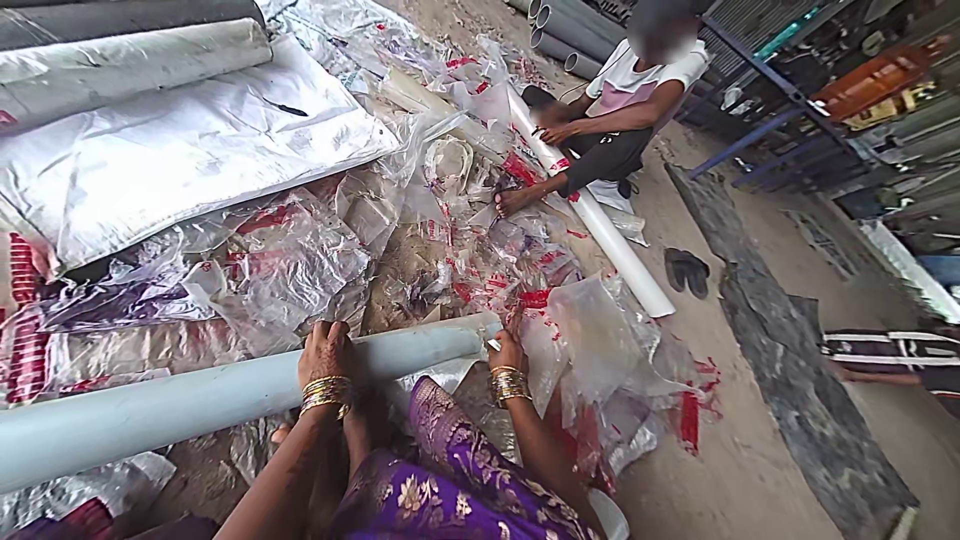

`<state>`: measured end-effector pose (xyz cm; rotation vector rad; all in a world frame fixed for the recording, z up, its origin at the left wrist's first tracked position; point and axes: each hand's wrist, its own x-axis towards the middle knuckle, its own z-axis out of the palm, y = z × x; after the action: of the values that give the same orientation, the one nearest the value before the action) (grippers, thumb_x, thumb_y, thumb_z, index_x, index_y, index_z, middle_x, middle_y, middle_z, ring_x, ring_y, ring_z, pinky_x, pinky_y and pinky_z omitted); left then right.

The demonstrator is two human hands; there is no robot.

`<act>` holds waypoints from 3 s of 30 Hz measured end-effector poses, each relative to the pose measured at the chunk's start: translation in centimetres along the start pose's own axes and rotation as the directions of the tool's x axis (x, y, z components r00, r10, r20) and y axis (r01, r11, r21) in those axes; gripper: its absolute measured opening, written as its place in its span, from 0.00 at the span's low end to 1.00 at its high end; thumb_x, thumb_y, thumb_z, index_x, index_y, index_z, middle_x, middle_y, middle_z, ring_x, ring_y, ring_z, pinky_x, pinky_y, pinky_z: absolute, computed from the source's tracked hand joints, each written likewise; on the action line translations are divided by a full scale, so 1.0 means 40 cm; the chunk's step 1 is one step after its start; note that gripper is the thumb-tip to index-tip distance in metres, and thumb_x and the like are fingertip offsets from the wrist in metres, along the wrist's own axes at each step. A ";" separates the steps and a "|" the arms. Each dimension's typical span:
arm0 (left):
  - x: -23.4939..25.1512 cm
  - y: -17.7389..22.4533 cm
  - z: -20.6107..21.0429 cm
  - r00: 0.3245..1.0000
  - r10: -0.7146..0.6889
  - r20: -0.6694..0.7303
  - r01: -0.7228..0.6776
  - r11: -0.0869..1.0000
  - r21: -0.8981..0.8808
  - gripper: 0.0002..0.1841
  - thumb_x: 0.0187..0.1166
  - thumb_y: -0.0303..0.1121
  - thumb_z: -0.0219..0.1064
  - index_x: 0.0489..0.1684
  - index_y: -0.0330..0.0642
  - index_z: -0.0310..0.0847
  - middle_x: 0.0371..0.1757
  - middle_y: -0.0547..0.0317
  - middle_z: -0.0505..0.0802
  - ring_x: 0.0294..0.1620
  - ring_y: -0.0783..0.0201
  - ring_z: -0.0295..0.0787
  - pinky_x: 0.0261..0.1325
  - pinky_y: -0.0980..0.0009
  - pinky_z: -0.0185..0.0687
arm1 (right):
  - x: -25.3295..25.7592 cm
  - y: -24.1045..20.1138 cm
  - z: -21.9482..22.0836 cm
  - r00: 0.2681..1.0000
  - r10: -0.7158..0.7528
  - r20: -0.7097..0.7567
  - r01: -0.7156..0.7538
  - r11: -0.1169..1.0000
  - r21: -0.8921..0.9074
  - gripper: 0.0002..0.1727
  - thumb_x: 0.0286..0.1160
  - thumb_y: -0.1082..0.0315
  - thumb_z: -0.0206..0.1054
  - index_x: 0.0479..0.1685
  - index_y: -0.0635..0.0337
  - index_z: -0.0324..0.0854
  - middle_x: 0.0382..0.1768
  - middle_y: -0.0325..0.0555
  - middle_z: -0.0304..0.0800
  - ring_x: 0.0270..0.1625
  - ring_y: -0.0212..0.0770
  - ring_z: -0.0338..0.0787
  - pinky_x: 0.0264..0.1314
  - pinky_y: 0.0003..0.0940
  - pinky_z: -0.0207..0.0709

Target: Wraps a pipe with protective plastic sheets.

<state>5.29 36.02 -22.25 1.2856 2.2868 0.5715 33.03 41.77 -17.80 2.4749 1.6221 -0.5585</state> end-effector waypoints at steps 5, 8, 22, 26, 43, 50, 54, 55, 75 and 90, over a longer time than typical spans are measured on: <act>-0.003 -0.002 -0.002 1.000 0.010 0.008 -0.010 1.000 0.001 0.14 0.85 0.25 0.56 0.58 0.36 0.88 0.67 0.33 0.87 0.71 0.35 0.84 0.64 0.40 0.81 | 0.006 -0.003 0.012 0.992 -0.114 -0.057 0.113 0.993 -0.017 0.18 0.80 0.63 0.70 0.66 0.57 0.88 0.71 0.56 0.86 0.71 0.60 0.87 0.68 0.60 0.78; -0.004 -0.001 -0.003 1.000 0.017 0.002 -0.017 1.000 -0.004 0.14 0.85 0.25 0.55 0.57 0.36 0.88 0.66 0.32 0.87 0.71 0.34 0.84 0.64 0.41 0.81 | 0.025 -0.001 0.007 0.992 -0.126 -0.020 0.125 0.992 -0.026 0.22 0.78 0.55 0.73 0.65 0.58 0.88 0.69 0.56 0.88 0.71 0.58 0.87 0.70 0.60 0.77; 0.000 -0.007 0.008 1.000 0.015 -0.010 -0.015 1.000 0.011 0.15 0.86 0.26 0.54 0.57 0.36 0.88 0.66 0.34 0.88 0.71 0.36 0.84 0.65 0.43 0.81 | 0.049 -0.020 -0.015 0.978 -0.099 0.184 0.130 0.978 -0.165 0.23 0.83 0.57 0.67 0.69 0.62 0.83 0.70 0.63 0.86 0.76 0.61 0.83 0.75 0.61 0.73; 0.000 -0.004 0.001 1.000 0.010 -0.019 -0.010 1.000 -0.008 0.14 0.85 0.26 0.55 0.57 0.36 0.88 0.65 0.34 0.88 0.70 0.35 0.85 0.64 0.42 0.81 | 0.029 0.004 0.017 0.996 0.029 0.081 -0.021 0.996 -0.088 0.24 0.87 0.54 0.62 0.67 0.65 0.84 0.68 0.65 0.87 0.74 0.62 0.85 0.72 0.61 0.76; -0.002 0.002 -0.001 1.000 0.001 -0.023 -0.002 1.000 -0.014 0.14 0.84 0.25 0.56 0.57 0.35 0.88 0.65 0.33 0.88 0.69 0.35 0.85 0.63 0.41 0.81 | 0.093 0.026 -0.030 0.982 -0.010 0.191 -0.005 0.997 0.081 0.36 0.85 0.40 0.61 0.54 0.73 0.87 0.62 0.70 0.87 0.69 0.63 0.85 0.74 0.61 0.71; -0.002 0.003 0.001 1.000 -0.008 -0.018 0.008 1.000 -0.024 0.14 0.84 0.25 0.56 0.58 0.35 0.88 0.65 0.32 0.88 0.69 0.33 0.85 0.63 0.40 0.81 | 0.126 0.053 -0.005 0.970 -0.041 0.239 -0.008 0.980 0.200 0.23 0.86 0.58 0.66 0.62 0.73 0.84 0.66 0.69 0.85 0.72 0.59 0.83 0.80 0.55 0.67; 0.003 0.008 -0.005 0.999 -0.037 0.015 0.037 0.999 -0.005 0.15 0.85 0.26 0.56 0.59 0.37 0.87 0.67 0.35 0.87 0.71 0.36 0.84 0.64 0.41 0.81 | 0.060 0.070 0.020 0.992 -0.034 0.121 0.013 0.984 0.175 0.22 0.89 0.58 0.62 0.59 0.72 0.86 0.61 0.69 0.89 0.69 0.62 0.86 0.76 0.58 0.71; 0.005 0.008 -0.006 0.999 -0.048 0.024 0.048 0.999 -0.004 0.15 0.84 0.26 0.56 0.60 0.37 0.87 0.67 0.35 0.87 0.71 0.36 0.84 0.65 0.41 0.81 | 0.050 0.080 0.031 0.995 -0.032 0.096 0.014 0.984 0.180 0.22 0.89 0.58 0.62 0.57 0.73 0.87 0.59 0.69 0.90 0.67 0.63 0.87 0.75 0.59 0.72; 0.011 0.003 -0.013 0.999 -0.031 0.042 0.032 0.999 -0.025 0.16 0.84 0.25 0.55 0.60 0.37 0.86 0.69 0.34 0.86 0.72 0.35 0.83 0.65 0.40 0.80 | -0.066 0.179 0.012 0.968 -0.018 -0.251 0.135 0.878 0.459 0.13 0.74 0.69 0.77 0.47 0.72 0.89 0.39 0.60 0.91 0.43 0.50 0.87 0.57 0.49 0.77; 0.011 -0.025 -0.029 0.985 0.157 0.071 -0.144 0.975 -0.171 0.15 0.85 0.30 0.60 0.62 0.32 0.85 0.62 0.33 0.89 0.68 0.38 0.86 0.71 0.44 0.78 | -0.133 -0.055 0.169 0.990 -0.086 0.113 -0.042 0.584 0.811 0.30 0.79 0.71 0.71 0.76 0.79 0.68 0.71 0.68 0.81 0.74 0.45 0.82 0.81 0.37 0.70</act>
<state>3.74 35.76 -21.94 1.3814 2.0394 0.7288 27.56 36.06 -21.85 2.8523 1.5383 -1.8076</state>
